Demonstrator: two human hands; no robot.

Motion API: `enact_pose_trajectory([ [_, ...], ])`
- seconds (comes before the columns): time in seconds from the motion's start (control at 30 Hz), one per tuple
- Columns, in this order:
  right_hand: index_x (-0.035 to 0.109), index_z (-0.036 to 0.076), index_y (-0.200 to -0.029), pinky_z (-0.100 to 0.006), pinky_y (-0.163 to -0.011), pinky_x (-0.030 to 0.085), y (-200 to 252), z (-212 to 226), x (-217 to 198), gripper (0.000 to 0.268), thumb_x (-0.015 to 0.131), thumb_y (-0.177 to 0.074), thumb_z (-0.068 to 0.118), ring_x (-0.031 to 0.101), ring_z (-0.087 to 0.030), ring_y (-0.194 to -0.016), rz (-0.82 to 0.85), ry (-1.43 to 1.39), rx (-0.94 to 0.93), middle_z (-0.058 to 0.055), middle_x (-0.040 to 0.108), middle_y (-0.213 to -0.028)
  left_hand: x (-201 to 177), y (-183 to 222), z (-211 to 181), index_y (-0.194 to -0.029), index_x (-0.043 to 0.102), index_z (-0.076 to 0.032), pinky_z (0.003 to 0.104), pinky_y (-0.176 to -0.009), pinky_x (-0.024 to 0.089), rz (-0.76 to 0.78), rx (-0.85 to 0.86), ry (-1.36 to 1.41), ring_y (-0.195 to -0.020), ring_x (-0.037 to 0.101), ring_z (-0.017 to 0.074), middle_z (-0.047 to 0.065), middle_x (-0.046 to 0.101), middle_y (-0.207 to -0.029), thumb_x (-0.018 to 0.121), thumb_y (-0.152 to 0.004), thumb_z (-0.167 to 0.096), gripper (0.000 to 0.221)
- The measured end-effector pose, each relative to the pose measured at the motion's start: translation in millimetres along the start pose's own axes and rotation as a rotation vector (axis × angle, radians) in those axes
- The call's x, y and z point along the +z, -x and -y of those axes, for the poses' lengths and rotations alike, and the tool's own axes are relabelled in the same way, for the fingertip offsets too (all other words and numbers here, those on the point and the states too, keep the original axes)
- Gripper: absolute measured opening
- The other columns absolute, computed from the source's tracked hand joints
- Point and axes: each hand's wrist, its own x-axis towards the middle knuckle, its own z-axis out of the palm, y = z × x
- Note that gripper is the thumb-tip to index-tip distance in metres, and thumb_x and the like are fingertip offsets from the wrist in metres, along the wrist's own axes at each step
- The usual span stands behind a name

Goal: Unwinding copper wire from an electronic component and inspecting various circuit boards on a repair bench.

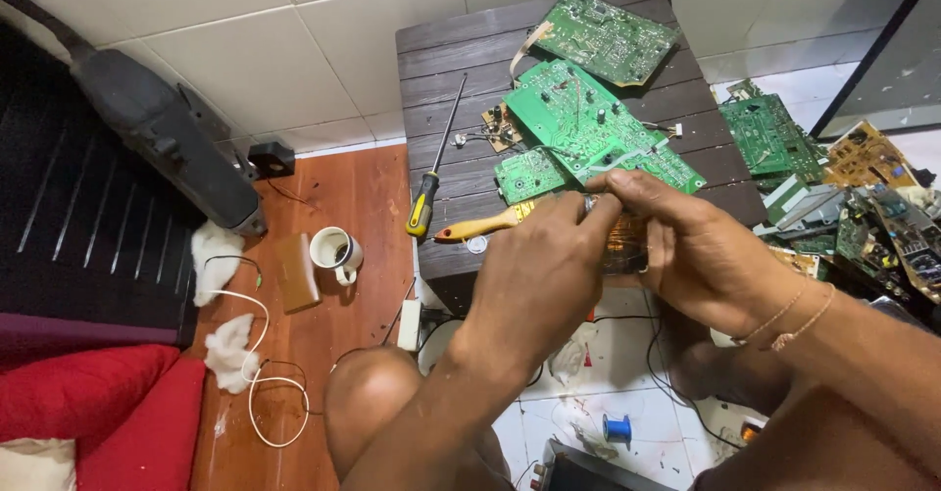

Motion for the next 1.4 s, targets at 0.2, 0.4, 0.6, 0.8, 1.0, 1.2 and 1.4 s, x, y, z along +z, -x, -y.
enact_pose_trajectory([
  [0.2,0.061,0.009,-0.117,-0.043,-0.082,0.047,-31,-16,-34,0.022,0.054,-0.099,0.021,0.054,-0.02,-0.094,0.126,-0.098,-0.137,-0.009,0.058,-0.112,4,-4,3,-0.104,0.063,-0.002,0.037,-0.045,0.047,-0.049,0.032,-0.036,-0.067,0.057,0.0221,0.011,0.055,-0.083,0.064,-0.084,0.001,0.02],
  [0.4,0.064,0.008,-0.113,-0.043,-0.078,0.05,-44,-13,-34,0.022,0.059,-0.097,0.023,0.054,-0.016,-0.086,0.139,-0.128,-0.181,-0.005,0.058,-0.1,1,-7,1,-0.136,0.058,0.001,0.034,-0.048,0.045,-0.081,0.035,0.01,-0.069,0.055,0.0198,0.011,0.054,-0.087,0.066,-0.089,-0.001,0.048],
  [0.6,0.061,0.007,-0.116,-0.043,-0.082,0.056,-50,-10,-36,0.021,0.054,-0.103,0.023,0.062,-0.021,-0.093,0.131,-0.216,-0.21,-0.012,0.063,-0.107,-2,-8,1,-0.119,0.068,0.003,0.035,-0.045,0.049,-0.184,0.011,0.05,-0.061,0.061,0.0203,0.012,0.062,-0.083,0.068,-0.09,-0.002,0.029],
  [0.8,0.055,0.013,-0.126,-0.046,-0.085,0.062,-73,10,-56,0.025,0.047,-0.107,0.027,0.066,-0.022,-0.098,0.186,-0.263,-0.307,-0.012,0.062,-0.118,-9,-4,-13,-0.091,0.068,-0.001,0.039,-0.041,0.043,-0.16,-0.084,0.159,-0.045,0.051,0.0216,0.008,0.057,-0.072,0.066,-0.091,-0.004,0.005],
  [1.0,0.052,0.014,-0.129,-0.052,-0.09,0.061,-86,22,-69,0.028,0.041,-0.111,0.033,0.067,-0.023,-0.098,0.127,-0.268,-0.343,-0.011,0.062,-0.116,-15,4,-3,-0.093,0.072,-0.007,0.04,-0.049,0.051,-0.068,-0.239,0.252,-0.053,0.064,0.0261,0.008,0.073,-0.079,0.065,-0.089,-0.01,0.009],
  [1.2,0.049,0.012,-0.135,-0.052,-0.093,0.059,-82,32,-72,0.033,0.039,-0.11,0.031,0.063,-0.023,-0.1,0.111,-0.25,-0.354,-0.013,0.059,-0.12,-26,14,12,-0.088,0.076,-0.013,0.042,-0.057,0.052,0.133,-0.446,0.202,-0.061,0.069,0.028,0.001,0.079,-0.08,0.064,-0.087,-0.021,0.014],
  [1.4,0.049,0.011,-0.133,-0.051,-0.094,0.058,-72,42,-67,0.032,0.04,-0.108,0.029,0.062,-0.026,-0.107,0.062,-0.238,-0.368,-0.015,0.056,-0.124,-29,13,24,-0.095,0.078,-0.023,0.047,-0.07,0.055,0.625,-0.693,0.01,-0.066,0.072,0.0307,0.003,0.079,-0.081,0.06,-0.09,-0.025,0.02],
])
